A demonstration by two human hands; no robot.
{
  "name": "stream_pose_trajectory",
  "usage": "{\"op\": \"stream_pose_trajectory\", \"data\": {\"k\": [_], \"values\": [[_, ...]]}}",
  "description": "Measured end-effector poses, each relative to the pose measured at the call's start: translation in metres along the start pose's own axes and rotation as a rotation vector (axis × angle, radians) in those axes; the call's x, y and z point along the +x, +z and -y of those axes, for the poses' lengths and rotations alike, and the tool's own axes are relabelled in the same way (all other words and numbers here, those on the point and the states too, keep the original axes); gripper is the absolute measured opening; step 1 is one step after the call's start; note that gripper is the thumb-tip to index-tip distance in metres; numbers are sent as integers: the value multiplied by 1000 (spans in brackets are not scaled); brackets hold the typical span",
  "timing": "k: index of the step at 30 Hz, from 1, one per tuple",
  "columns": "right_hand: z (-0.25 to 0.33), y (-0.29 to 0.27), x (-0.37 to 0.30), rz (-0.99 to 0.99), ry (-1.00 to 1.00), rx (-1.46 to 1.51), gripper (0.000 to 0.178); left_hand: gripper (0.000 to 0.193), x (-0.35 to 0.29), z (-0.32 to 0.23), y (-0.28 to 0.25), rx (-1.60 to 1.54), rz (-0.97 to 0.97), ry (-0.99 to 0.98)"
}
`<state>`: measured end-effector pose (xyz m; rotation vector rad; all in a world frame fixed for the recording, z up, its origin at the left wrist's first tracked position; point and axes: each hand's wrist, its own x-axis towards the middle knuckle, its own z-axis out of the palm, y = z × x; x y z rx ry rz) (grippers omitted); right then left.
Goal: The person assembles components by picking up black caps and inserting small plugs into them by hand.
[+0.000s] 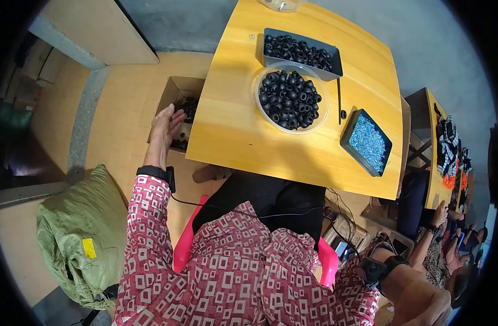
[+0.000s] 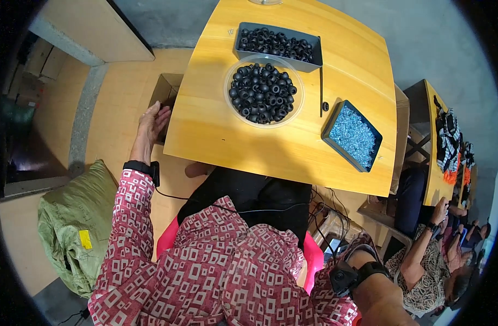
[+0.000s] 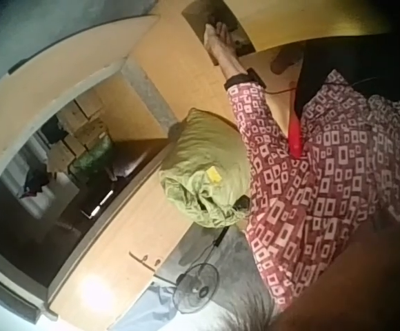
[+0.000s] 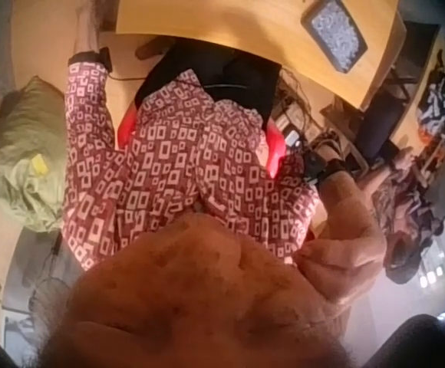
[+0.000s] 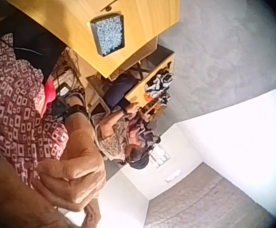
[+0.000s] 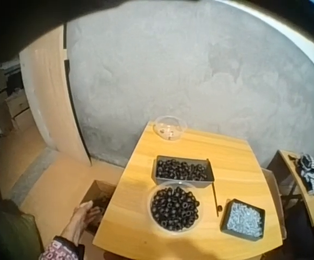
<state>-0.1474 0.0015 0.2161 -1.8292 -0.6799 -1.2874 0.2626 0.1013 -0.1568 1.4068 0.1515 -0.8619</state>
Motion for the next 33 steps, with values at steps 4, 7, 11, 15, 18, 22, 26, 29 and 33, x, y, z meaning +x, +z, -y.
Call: {"op": "stream_pose_trajectory", "data": {"k": [4,7,11,15,18,22,26,29,33], "values": [[2,-15,-14,69,8,90,33,59,3,0,7,71,4,-70],[-6,-44,-49,92,137,136,43,58,0,4,4,86,-29,-65],[-26,-37,-75,18,643,-474,21,51,-1,6,-30,-76,-21,-48],[-43,-71,-107,-9,1220,-923,16,48,-30,-13,-7,-148,152,-16],[-58,-101,-137,-60,1328,-937,16,40,-74,-47,16,-111,241,126],[-85,-114,-155,118,1161,-1033,12,33,-141,-77,69,-2,336,327],[-114,-85,-123,249,1007,-941,10,25,-177,-74,107,112,443,464],[-144,-67,-109,358,890,-897,11,22,-197,-66,129,227,543,527],[-183,-38,-106,554,672,-929,9,19,-212,-49,141,287,675,475]]}}
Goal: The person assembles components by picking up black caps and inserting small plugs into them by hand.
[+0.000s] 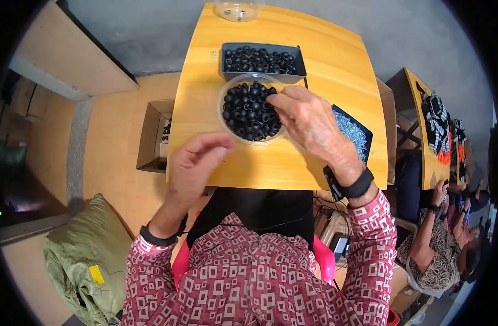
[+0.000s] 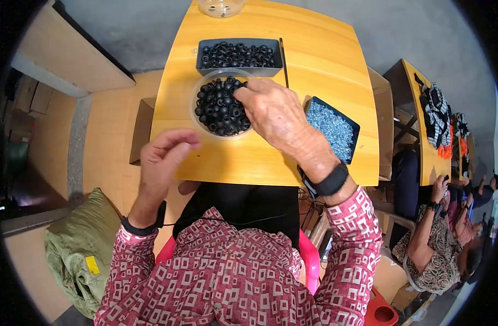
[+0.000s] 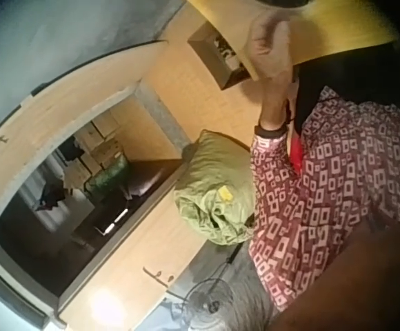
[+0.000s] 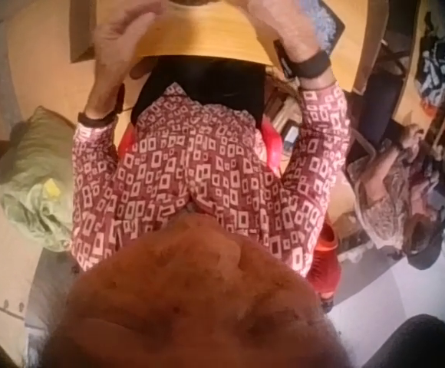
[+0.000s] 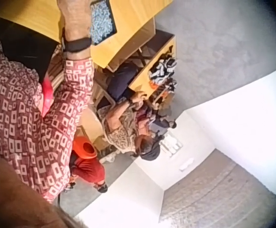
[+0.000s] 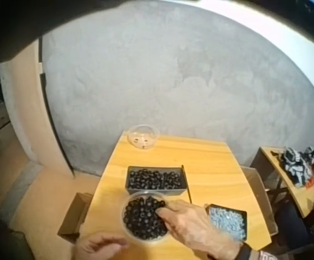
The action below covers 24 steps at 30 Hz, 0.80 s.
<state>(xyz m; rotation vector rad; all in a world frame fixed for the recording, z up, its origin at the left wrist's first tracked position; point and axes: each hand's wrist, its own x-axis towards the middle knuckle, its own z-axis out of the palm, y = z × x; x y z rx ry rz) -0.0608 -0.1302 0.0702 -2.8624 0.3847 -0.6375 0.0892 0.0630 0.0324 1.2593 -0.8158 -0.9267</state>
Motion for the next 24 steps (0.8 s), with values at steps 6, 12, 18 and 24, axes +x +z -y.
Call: {"op": "stream_pose_trajectory", "data": {"k": [6,12,18,24], "values": [[-12,18,13,97,-44,-77,16,19,-6,17,22,-72,141,-131],[-1,16,13,205,-55,-25,25,20,-2,29,24,-254,141,-168],[-1,19,19,194,-15,-52,29,19,7,42,26,-159,135,-159],[-5,23,24,263,-21,-35,23,15,2,55,29,-317,126,-45]]}}
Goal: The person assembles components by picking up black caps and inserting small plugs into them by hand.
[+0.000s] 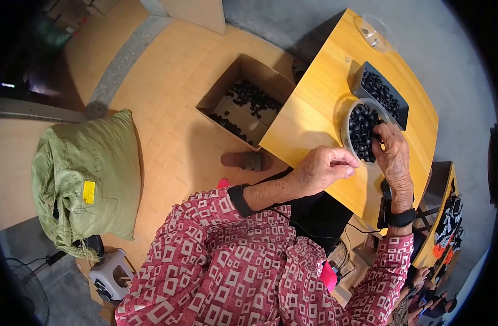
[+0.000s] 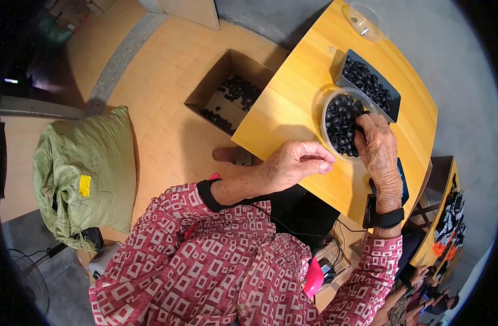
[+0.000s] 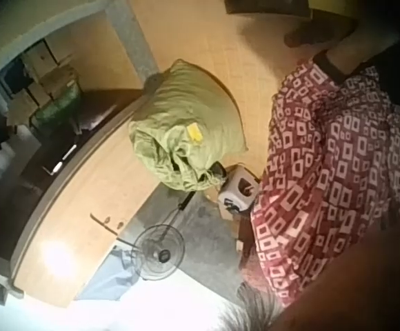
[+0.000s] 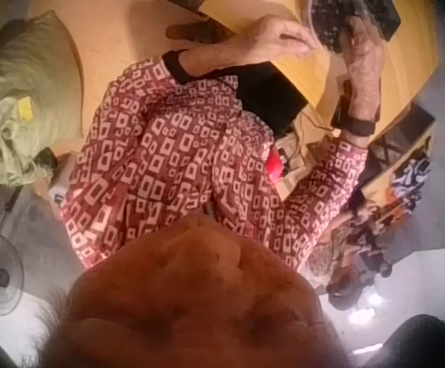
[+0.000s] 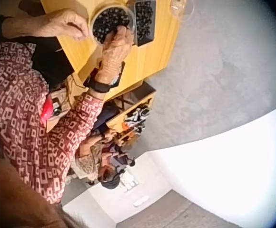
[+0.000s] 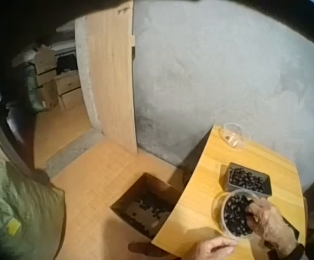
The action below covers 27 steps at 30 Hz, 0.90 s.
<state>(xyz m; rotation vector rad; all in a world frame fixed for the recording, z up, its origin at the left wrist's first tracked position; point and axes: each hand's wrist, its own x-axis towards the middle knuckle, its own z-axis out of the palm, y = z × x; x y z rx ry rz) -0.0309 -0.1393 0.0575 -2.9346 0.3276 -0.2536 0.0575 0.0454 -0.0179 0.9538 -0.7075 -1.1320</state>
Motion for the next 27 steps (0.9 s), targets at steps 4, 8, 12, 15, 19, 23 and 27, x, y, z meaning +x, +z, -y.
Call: {"op": "stream_pose_trajectory", "data": {"k": [4,8,12,15,19,23,27], "values": [[1,-7,-12,-125,162,72,18,19,2,-2,0,-94,10,-27],[50,-17,-36,-276,182,308,17,26,0,-15,3,-242,-37,-92],[80,-9,-55,-339,-31,166,25,29,-3,-20,15,-358,-40,-227],[74,-12,-64,-320,12,173,24,26,0,-18,21,-376,-37,-316],[68,-17,-75,-263,23,230,22,25,2,-12,24,-390,-59,-376],[30,-30,-103,-332,208,198,17,24,-1,-23,25,-365,-60,-422],[-29,-32,-140,-361,615,104,14,23,-1,-23,35,-409,23,-486]]}}
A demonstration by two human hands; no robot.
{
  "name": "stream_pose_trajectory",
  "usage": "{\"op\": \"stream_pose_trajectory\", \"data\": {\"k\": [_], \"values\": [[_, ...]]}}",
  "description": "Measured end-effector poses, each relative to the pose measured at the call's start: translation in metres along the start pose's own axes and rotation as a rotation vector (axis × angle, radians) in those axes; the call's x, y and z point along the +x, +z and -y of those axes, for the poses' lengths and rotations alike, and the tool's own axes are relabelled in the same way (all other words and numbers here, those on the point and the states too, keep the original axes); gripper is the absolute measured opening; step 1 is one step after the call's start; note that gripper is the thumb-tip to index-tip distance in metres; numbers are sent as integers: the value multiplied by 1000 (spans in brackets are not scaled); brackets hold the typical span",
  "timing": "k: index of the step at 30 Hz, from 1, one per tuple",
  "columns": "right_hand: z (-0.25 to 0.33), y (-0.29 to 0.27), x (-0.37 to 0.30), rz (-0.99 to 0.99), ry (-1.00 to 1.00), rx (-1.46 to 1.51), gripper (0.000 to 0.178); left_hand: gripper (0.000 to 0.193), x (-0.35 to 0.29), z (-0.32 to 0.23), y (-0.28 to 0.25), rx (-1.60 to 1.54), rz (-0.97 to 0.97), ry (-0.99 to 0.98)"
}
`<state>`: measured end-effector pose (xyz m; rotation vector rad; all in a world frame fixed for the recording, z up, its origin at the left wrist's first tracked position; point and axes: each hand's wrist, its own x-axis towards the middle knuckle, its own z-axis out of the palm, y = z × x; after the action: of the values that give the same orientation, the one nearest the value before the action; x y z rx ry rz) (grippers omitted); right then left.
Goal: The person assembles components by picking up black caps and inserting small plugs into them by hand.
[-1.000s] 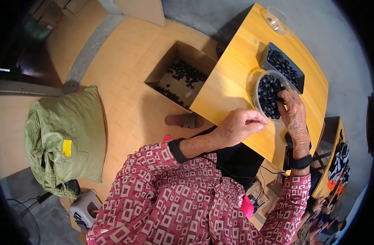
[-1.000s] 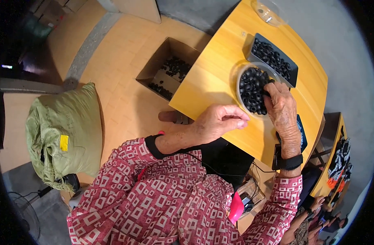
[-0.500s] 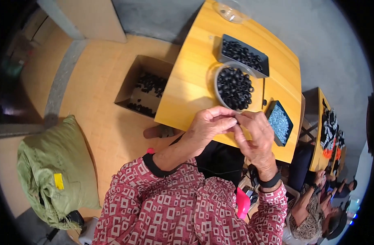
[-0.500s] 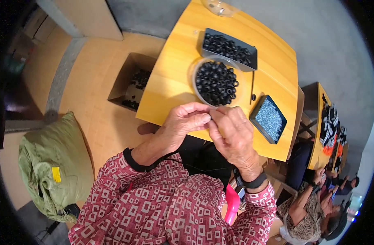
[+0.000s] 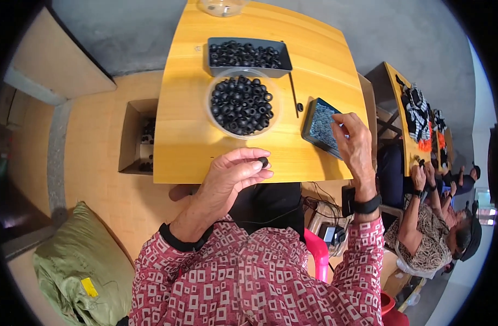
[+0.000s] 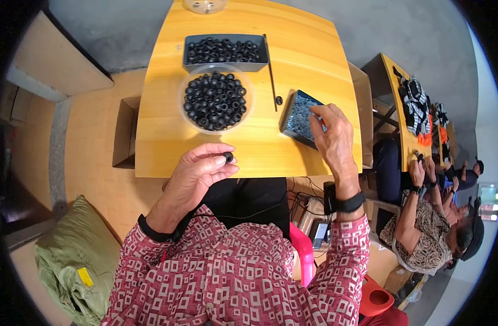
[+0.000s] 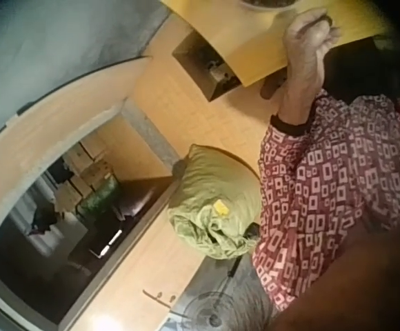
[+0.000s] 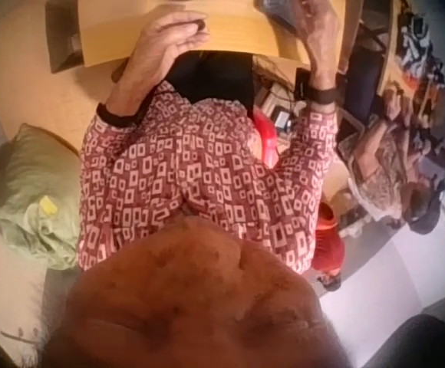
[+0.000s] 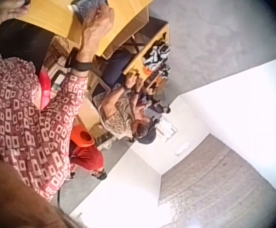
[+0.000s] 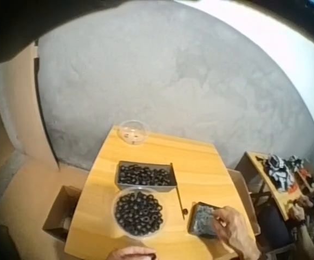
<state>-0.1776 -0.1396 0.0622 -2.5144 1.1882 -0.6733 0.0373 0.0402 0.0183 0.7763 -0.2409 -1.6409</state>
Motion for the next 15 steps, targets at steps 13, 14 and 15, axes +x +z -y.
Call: {"op": "stream_pose_trajectory", "data": {"k": [13,14,15], "values": [[-25,13,-1,88,-177,-220,8,23,24,19,14,-37,58,-30],[-27,12,-3,65,-168,-219,8,23,27,21,15,-25,55,-40],[-28,12,-3,65,-165,-216,8,23,28,23,16,-14,52,-50]]}}
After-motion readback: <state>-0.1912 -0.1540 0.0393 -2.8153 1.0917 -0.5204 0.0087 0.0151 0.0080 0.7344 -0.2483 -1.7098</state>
